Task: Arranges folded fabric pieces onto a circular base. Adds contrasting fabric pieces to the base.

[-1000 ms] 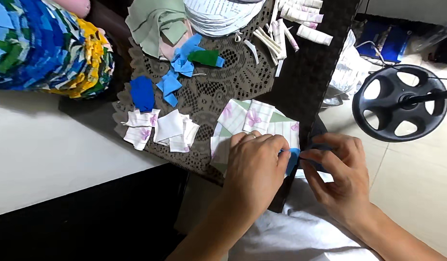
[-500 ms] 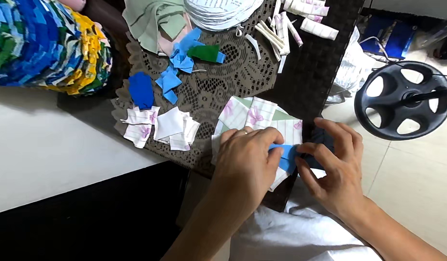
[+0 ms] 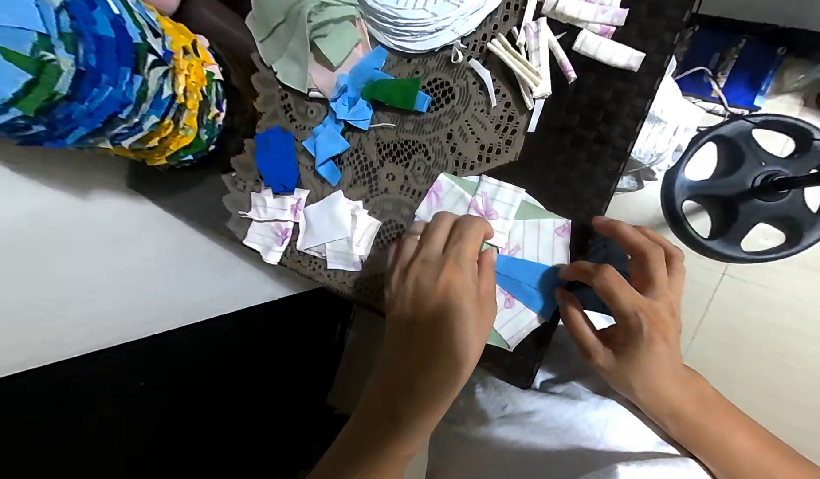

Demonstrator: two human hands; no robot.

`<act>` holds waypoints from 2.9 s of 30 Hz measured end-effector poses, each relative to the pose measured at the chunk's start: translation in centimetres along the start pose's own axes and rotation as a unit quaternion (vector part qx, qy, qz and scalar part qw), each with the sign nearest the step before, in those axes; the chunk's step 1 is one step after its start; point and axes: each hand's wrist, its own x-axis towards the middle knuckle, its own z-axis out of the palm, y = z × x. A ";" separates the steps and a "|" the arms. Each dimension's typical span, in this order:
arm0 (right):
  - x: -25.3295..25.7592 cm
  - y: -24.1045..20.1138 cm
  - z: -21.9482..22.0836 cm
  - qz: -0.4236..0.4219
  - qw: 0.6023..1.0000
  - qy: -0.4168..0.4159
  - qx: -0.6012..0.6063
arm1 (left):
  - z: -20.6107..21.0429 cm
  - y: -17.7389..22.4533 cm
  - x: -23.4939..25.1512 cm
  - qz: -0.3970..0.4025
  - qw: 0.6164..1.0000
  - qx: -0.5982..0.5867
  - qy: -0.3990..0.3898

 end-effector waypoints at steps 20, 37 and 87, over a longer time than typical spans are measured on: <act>-0.1 3.6 -2.6 0.133 0.973 0.067 0.174 | 4.2 0.7 -0.5 0.101 0.994 0.002 -0.044; 0.0 3.6 -2.4 0.088 0.981 0.044 0.167 | 4.8 0.8 -0.1 0.061 0.997 -0.022 -0.043; 17.4 -8.3 6.8 -0.018 0.962 -0.112 0.249 | -3.8 -8.3 5.3 -0.205 0.886 -0.404 0.099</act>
